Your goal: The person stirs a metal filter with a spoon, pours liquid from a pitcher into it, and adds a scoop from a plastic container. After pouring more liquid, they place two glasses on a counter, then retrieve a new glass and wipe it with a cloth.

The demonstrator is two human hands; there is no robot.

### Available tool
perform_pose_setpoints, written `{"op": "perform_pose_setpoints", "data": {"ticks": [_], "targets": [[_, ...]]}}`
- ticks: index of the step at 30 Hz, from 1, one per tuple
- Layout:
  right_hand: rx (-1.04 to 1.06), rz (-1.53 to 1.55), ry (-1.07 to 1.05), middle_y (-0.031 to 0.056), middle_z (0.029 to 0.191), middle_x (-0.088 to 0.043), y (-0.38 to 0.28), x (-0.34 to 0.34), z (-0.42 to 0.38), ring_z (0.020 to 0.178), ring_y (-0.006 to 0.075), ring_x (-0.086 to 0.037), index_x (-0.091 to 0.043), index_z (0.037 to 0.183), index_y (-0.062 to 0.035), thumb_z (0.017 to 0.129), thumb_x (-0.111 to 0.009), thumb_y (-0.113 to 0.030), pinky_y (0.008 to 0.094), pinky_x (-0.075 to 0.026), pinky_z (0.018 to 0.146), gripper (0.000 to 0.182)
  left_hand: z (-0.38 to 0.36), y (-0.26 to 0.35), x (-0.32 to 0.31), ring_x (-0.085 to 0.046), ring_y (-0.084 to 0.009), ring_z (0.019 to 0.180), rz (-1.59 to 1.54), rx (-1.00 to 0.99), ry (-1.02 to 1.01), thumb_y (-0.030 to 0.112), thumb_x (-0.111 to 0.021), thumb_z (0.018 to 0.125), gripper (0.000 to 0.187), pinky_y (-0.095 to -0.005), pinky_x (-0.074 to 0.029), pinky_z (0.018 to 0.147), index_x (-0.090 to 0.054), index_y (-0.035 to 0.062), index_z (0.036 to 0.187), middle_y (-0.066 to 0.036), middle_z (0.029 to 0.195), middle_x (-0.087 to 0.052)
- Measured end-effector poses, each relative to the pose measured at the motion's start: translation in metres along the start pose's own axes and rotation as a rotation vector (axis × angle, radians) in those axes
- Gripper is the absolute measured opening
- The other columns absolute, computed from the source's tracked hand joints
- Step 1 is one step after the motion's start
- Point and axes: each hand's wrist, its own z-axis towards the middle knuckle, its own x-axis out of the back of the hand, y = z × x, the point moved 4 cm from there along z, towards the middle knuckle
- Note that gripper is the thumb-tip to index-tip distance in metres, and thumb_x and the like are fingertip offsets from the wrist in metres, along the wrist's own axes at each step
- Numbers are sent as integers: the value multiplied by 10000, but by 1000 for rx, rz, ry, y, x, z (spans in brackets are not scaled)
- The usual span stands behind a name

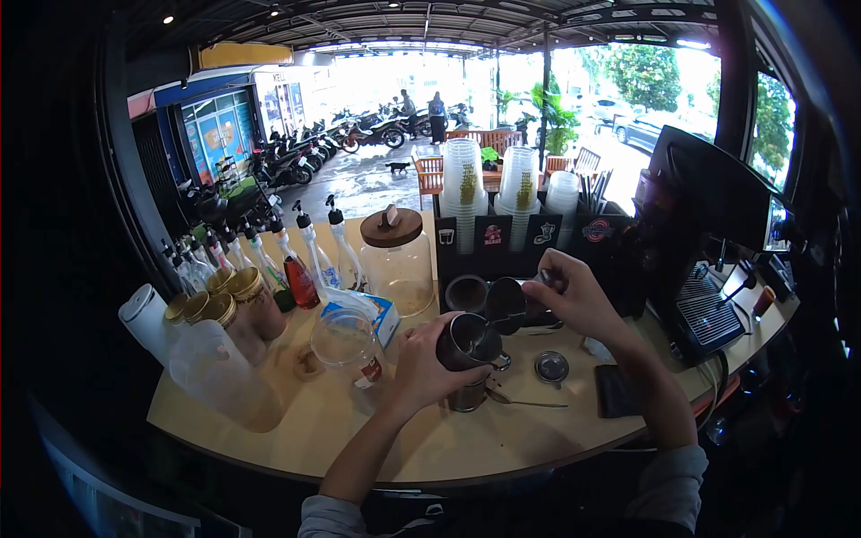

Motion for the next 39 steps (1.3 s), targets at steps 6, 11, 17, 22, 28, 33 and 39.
{"op": "perform_pose_setpoints", "data": {"ticks": [6, 11, 17, 22, 28, 33, 39], "targets": [[14, -32, -2, -47, 581, -367, -7, -5, 1, 561, 3, -337, -429, 755, -32, 856, -655, -102, 206, -311, 465, 258, 1, -3, 0, -612, -273, 1003, -22, 11, 5, 429, -856, 508, 784, -404, -373, 965, -568, 75, 1145, -93, 1029, -655], [26, -63, 0, -37, 579, -365, -5, -8, 6, 554, 17, -336, -430, 741, -28, 839, -681, -135, 222, -307, 462, 289, 1, -3, 1, -613, -267, 1001, -33, 24, -10, 420, -859, 508, 782, -402, -379, 960, -565, 73, 1144, -94, 1017, -657], [47, -69, 13, -28, 576, -374, -11, -11, 11, 551, 25, -338, -445, 751, -23, 829, -690, -147, 238, -304, 456, 286, 5, -5, 3, -614, -260, 998, -71, 38, -43, 428, -860, 509, 791, -390, -384, 967, -561, 70, 1148, -85, 1005, -661], [62, -43, 30, -22, 578, -380, -4, -14, 16, 539, 31, -338, -448, 760, -24, 827, -695, -157, 243, -300, 450, 288, 6, -9, 2, -611, -239, 990, -103, 32, -55, 477, -816, 539, 788, -409, -294, 994, -546, 116, 1185, -58, 1003, -667], [40, -26, 24, -23, 576, -379, -6, -15, 18, 537, 34, -339, -454, 766, -22, 824, -696, -162, 244, -301, 451, 286, 10, -7, 5, -592, -265, 1037, -77, 55, -109, 449, -855, 520, 813, -384, -393, 972, -548, 70, 1171, -97, 1041, -646], [36, -84, 7, -21, 622, -444, -10, -16, 16, 610, 49, -483, -440, 781, -30, 849, -666, -125, 219, -388, 495, 254, 10, -7, 4, -591, -268, 1037, -76, 59, -108, 453, -854, 518, 828, -383, -395, 972, -541, 49, 1169, -105, 1034, -646], [8, -1, 46, -23, 573, -393, -15, -14, 8, 541, 31, -342, -458, 763, -27, 831, -688, -153, 244, -304, 454, 271, 7, -13, -2, -594, -252, 1025, -88, 44, -66, 477, -821, 536, 819, -415, -295, 1001, -535, 86, 1197, -94, 1026, -651]]}}
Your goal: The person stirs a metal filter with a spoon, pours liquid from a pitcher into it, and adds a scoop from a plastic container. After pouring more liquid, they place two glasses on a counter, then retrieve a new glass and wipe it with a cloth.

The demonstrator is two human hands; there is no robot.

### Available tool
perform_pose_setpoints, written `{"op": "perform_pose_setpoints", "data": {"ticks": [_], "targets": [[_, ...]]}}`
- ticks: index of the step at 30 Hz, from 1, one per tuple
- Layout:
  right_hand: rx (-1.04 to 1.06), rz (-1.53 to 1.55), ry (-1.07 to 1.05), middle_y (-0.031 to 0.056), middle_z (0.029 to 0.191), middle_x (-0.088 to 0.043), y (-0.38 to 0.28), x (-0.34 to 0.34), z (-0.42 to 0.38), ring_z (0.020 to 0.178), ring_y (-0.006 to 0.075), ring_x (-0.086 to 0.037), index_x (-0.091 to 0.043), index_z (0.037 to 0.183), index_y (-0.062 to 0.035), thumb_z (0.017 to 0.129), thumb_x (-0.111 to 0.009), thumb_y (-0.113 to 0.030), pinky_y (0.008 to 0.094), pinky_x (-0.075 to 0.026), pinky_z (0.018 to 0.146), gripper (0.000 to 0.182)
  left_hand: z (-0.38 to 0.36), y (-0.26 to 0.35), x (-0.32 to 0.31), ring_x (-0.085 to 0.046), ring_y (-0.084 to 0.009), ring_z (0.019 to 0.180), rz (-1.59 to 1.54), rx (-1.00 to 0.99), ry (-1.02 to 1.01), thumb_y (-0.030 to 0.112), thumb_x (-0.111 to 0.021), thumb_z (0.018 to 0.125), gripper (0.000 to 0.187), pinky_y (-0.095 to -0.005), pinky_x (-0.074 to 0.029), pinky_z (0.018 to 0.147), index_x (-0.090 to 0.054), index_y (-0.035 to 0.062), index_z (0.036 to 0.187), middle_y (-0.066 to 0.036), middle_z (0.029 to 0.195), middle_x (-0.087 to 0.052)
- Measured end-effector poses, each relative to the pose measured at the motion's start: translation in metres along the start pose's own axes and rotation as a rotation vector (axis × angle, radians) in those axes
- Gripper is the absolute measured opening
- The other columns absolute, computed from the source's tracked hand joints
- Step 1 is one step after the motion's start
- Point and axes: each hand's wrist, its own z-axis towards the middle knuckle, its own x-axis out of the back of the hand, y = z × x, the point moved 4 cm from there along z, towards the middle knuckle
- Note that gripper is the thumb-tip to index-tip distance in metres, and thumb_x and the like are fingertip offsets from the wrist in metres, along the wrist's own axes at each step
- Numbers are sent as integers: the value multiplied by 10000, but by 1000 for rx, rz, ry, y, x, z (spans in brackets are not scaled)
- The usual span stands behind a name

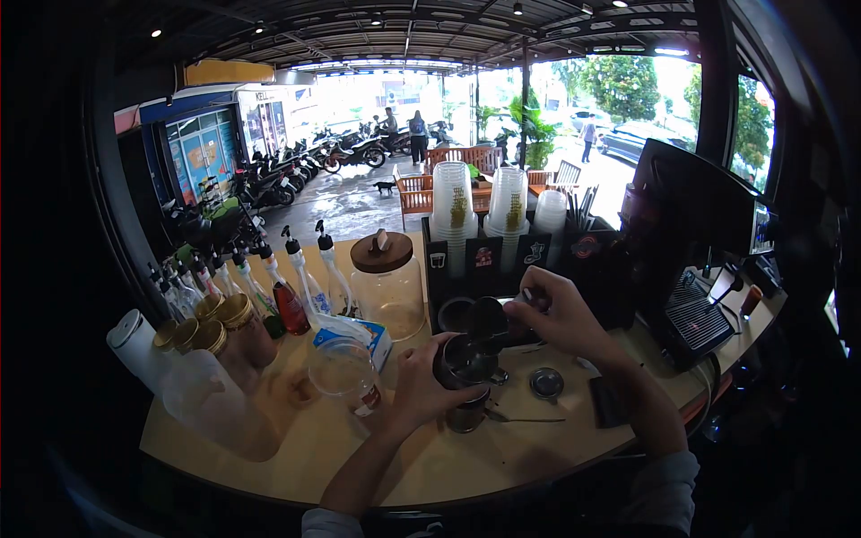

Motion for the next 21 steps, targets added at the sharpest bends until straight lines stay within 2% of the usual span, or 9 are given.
{"op": "perform_pose_setpoints", "data": {"ticks": [4, 6, 7, 11, 13, 16, 18, 21], "targets": [[18, -114, 23, -26, 572, -394, -5, 6, -3, 544, 28, -340, -458, 760, -27, 830, -684, -142, 241, -299, 455, 263, 0, 1, -2, -588, -259, 1032, -47, 21, -9, 463, -823, 544, 804, -412, -293, 1009, -530, 89, 1193, -99, 1030, -643], [12, -116, 27, -27, 572, -392, -4, 7, -3, 543, 29, -339, -456, 759, -26, 828, -683, -138, 239, -298, 457, 262, 0, 5, -1, -598, -258, 1019, -29, -35, 40, 369, -871, 524, 796, -377, -421, 941, -525, 49, 1166, -109, 1045, -630], [1, -102, 29, -26, 570, -390, -4, 7, -4, 542, 30, -339, -456, 758, -25, 827, -684, -138, 240, -297, 457, 264, 0, 3, -2, -598, -258, 1018, -19, -52, 45, 360, -869, 529, 797, -376, -424, 936, -518, 51, 1174, -111, 1048, -622], [-9, -97, 26, -26, 567, -391, -8, 9, -4, 540, 28, -346, -452, 754, -26, 828, -683, -141, 241, -298, 455, 269, -2, 4, -4, -595, -261, 1022, -52, -47, 40, 362, -870, 527, 801, -378, -424, 936, -515, 45, 1172, -114, 1042, -622], [0, -108, 29, -25, 568, -397, -8, 9, -4, 541, 26, -352, -450, 754, -28, 828, -682, -142, 240, -300, 455, 269, -3, 5, -3, -606, -251, 998, -39, -20, 56, 400, -846, 536, 785, -391, -339, 992, -524, 80, 1176, -97, 1048, -632], [40, -136, 19, -21, 565, -413, -12, 7, -3, 538, 20, -380, -448, 760, -25, 836, -675, -137, 232, -321, 450, 264, -3, 5, -4, -603, -247, 1003, -90, -12, 46, 397, -847, 532, 791, -388, -336, 994, -523, 80, 1180, -94, 1040, -637], [-14, -72, 18, -52, 622, -342, -14, 5, -2, 583, 25, -297, -435, 746, -53, 816, -693, -123, 225, -266, 491, 277, -3, 3, -6, -602, -245, 1008, -118, 0, 26, 398, -845, 534, 792, -392, -327, 999, -521, 81, 1183, -91, 1037, -639], [-4, -96, 24, -47, 624, -333, -16, 4, 0, 585, 31, -291, -433, 741, -52, 814, -690, -122, 230, -263, 493, 276, -3, -2, -10, -599, -240, 1017, -133, 2, 11, 400, -840, 539, 791, -402, -307, 1010, -518, 84, 1189, -87, 1034, -642]]}}
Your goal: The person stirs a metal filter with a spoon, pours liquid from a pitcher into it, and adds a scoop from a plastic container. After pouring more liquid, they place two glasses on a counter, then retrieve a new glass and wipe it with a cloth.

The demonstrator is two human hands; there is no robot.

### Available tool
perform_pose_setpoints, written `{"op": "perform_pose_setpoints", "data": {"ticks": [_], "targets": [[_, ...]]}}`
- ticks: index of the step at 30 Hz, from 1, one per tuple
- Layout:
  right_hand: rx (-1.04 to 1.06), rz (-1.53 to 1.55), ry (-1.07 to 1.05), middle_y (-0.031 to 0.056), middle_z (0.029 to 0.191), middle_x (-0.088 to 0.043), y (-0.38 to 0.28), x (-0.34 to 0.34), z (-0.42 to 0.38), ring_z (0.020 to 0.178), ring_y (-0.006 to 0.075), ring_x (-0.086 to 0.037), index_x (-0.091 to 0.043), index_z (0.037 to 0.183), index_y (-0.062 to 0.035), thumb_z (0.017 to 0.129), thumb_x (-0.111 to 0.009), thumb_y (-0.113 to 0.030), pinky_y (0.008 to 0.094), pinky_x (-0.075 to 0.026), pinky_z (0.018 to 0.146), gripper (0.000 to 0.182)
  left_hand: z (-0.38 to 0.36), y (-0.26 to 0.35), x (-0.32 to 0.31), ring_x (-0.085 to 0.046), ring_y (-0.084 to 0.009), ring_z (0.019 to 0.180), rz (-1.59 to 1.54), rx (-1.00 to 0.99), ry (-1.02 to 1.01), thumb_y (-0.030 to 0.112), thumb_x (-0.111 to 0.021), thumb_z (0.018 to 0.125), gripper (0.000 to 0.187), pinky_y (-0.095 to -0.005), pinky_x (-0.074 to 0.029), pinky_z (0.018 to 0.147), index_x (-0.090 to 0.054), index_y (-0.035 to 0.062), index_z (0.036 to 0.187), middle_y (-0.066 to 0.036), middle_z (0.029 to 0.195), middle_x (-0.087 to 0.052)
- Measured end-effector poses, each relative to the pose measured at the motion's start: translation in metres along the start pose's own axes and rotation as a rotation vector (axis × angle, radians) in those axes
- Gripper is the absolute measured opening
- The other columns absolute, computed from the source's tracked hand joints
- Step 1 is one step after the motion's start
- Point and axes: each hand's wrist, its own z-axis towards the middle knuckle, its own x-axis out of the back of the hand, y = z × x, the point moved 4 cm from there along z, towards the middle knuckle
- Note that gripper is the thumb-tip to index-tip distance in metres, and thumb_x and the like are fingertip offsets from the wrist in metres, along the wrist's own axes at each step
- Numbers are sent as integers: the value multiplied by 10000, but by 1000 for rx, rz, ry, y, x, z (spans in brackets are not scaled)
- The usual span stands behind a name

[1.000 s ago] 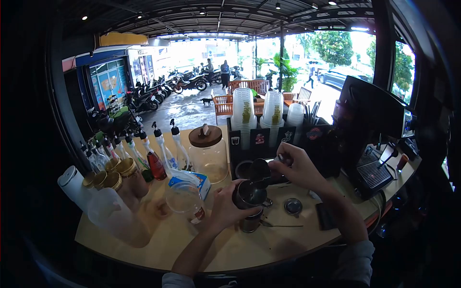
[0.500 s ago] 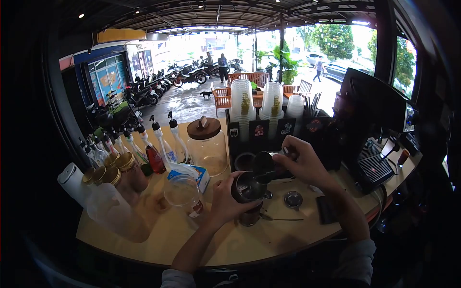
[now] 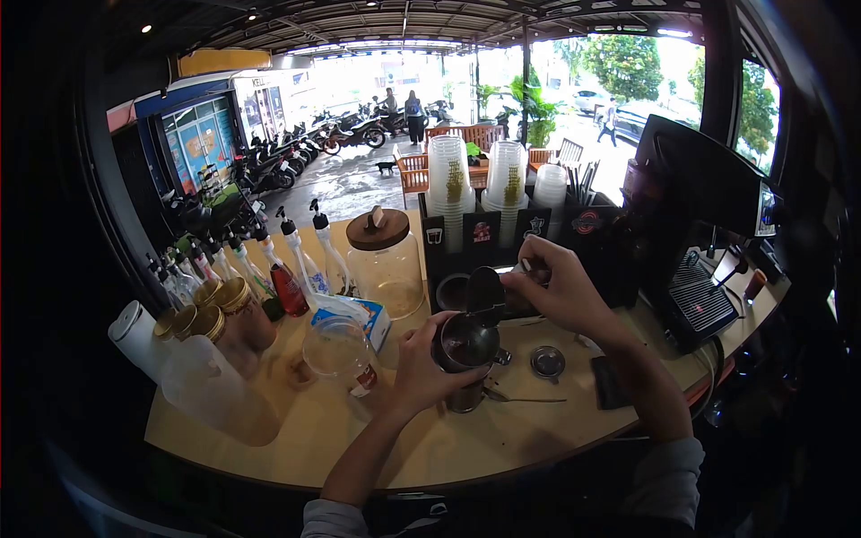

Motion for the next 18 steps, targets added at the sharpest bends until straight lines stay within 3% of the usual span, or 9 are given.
{"op": "perform_pose_setpoints", "data": {"ticks": [4, 6, 11, 13, 18], "targets": [[19, 4, 13, -44, 621, -343, 2, 0, 2, 588, 29, -295, -432, 742, -50, 818, -684, -125, 227, -265, 495, 273, -1, 3, 2, -596, -245, 1025, 9, -19, 6, 408, -831, 549, 782, -421, -284, 1014, -518, 90, 1191, -87, 1039, -642], [61, -62, 18, -19, 554, -416, 2, 2, 3, 545, 7, -406, -441, 759, -11, 844, -665, -120, 227, -373, 455, 263, -1, 3, 2, -595, -247, 1026, 7, -14, 4, 406, -830, 551, 782, -421, -288, 1009, -516, 92, 1195, -88, 1042, -641], [59, -61, 41, -23, 550, -396, 6, 5, 2, 542, 15, -362, -439, 749, -14, 837, -667, -114, 232, -339, 448, 264, 0, 2, 3, -592, -254, 1027, 40, -10, 19, 401, -829, 555, 783, -419, -296, 1001, -511, 96, 1203, -91, 1054, -634], [55, -67, 48, -26, 547, -386, 9, 6, 1, 543, 18, -342, -438, 747, -15, 834, -667, -112, 236, -325, 447, 264, 1, 5, 6, -632, -237, 975, 133, -88, 85, 312, -865, 538, 748, -359, -452, 904, -532, 41, 1152, -107, 1023, -648], [37, 22, 81, -28, 573, -367, 16, 10, -2, 561, 30, -312, -438, 734, -21, 822, -679, -123, 250, -292, 463, 276, 3, 6, 6, -633, -237, 965, 167, -88, 120, 304, -860, 550, 733, -367, -453, 892, -528, 39, 1147, -112, 1017, -648]]}}
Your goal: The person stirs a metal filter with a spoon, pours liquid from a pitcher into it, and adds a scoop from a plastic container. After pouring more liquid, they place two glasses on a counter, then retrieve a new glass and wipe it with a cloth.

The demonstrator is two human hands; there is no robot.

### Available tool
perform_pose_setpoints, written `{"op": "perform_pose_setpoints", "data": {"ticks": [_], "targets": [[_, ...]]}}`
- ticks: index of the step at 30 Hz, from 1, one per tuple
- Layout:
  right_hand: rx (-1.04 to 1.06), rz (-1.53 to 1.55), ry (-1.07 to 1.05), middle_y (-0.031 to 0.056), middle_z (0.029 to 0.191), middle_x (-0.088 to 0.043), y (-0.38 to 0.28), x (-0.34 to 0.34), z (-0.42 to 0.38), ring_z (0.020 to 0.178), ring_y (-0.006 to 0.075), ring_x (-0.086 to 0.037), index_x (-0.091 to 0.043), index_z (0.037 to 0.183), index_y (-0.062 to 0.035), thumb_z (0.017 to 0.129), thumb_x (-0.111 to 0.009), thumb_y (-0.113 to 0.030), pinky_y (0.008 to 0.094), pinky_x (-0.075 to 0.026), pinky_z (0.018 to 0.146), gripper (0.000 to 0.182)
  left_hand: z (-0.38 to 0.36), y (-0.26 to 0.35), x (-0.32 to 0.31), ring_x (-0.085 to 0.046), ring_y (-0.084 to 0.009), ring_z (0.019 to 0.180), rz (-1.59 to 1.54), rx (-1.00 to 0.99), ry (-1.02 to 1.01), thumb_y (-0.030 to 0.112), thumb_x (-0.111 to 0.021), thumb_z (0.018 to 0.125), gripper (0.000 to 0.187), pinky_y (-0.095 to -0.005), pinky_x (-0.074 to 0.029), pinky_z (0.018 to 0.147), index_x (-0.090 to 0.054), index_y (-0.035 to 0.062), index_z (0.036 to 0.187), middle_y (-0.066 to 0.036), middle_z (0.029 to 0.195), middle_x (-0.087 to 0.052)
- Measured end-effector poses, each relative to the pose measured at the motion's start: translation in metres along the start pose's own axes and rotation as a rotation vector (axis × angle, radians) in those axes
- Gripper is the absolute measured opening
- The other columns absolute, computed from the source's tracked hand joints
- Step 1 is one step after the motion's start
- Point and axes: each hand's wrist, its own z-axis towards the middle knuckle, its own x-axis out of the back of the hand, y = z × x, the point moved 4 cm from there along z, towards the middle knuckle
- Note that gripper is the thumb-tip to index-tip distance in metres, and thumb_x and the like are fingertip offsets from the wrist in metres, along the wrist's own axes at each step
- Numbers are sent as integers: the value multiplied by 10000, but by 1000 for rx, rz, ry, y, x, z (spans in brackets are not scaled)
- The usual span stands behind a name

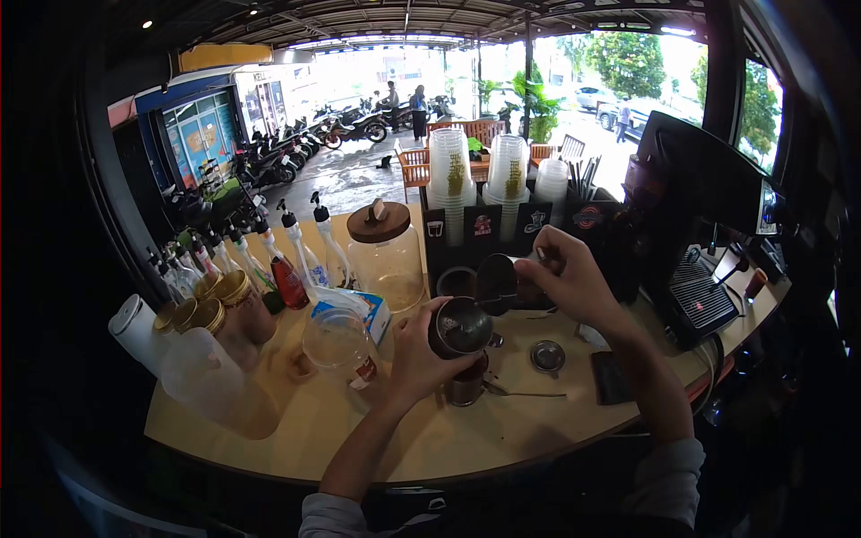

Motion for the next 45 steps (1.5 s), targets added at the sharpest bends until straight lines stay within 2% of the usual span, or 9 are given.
{"op": "perform_pose_setpoints", "data": {"ticks": [2, 4, 12, 16, 20, 28, 31, 38, 45], "targets": [[-1, 26, 10, -35, 583, -370, 7, 4, 0, 564, 29, -316, -441, 731, -28, 823, -681, -129, 244, -291, 468, 276, 1, -1, 1, -634, -236, 962, 38, -6, 15, 303, -859, 551, 731, -368, -452, 894, -526, 37, 1145, -113, 1016, -648], [-1, 52, 20, -42, 593, -373, 16, 8, 0, 567, 27, -319, -444, 728, -34, 824, -684, -135, 238, -290, 473, 277, 1, -9, -1, -581, -261, 1021, -54, 74, -28, 368, -838, 555, 755, -401, -329, 978, -523, 100, 1186, -93, 1072, -621], [-167, 373, 167, -31, 644, -497, 60, 20, -19, 579, 4, -445, -459, 746, -75, 886, -648, -180, 179, -347, 494, 258, 9, 0, 8, -646, -263, 907, -101, -4, 52, 351, -848, 567, 714, -390, -430, 893, -533, 46, 1130, -111, 955, -663], [-256, 616, 238, -20, 644, -521, 102, 7, -36, 560, 35, -486, -460, 757, -88, 897, -619, -141, 198, -391, 496, 219, 8, -5, 5, -653, -254, 899, -131, 24, 52, 351, -861, 562, 723, -366, -481, 850, -536, 22, 1117, -113, 949, -666], [-328, 631, 193, -1, 670, -551, 139, -14, -59, 591, 58, -528, -458, 758, -90, 896, -604, -109, 223, -419, 525, 202, 5, -9, 2, -652, -248, 906, -123, 49, 24, 360, -863, 563, 740, -360, -490, 844, -531, 10, 1123, -117, 950, -666], [-539, 785, 260, -15, 670, -511, 192, -70, -91, 615, 63, -491, -447, 742, -98, 889, -591, -65, 223, -403, 550, 209, -8, -9, -5, -639, -221, 987, -218, 133, -54, 293, -873, 576, 734, -332, -487, 898, -518, -9, 1142, -144, 1023, -656], [-505, 967, 249, -24, 650, -475, 212, -84, -95, 601, 57, -450, -434, 726, -103, 888, -592, -70, 228, -374, 552, 228, -12, -9, -6, -604, -210, 1035, -249, 180, -82, 288, -872, 594, 772, -346, -452, 942, -486, -29, 1183, -137, 1073, -628], [-451, 880, 273, -24, 650, -464, 225, -92, -103, 592, 60, -423, -432, 725, -108, 896, -587, -105, 236, -332, 560, 231, -19, -10, -11, -598, -201, 1036, -261, 171, -83, 285, -872, 595, 763, -345, -447, 947, -491, -5, 1189, -121, 1085, -616], [-521, 767, 221, -9, 706, -526, 222, -90, -113, 657, 74, -493, -450, 755, -106, 919, -567, -149, 239, -399, 617, 206, -23, -2, -11, -592, -208, 1049, -226, 158, -82, 284, -875, 584, 767, -349, -445, 955, -494, 2, 1188, -121, 1089, -612]]}}
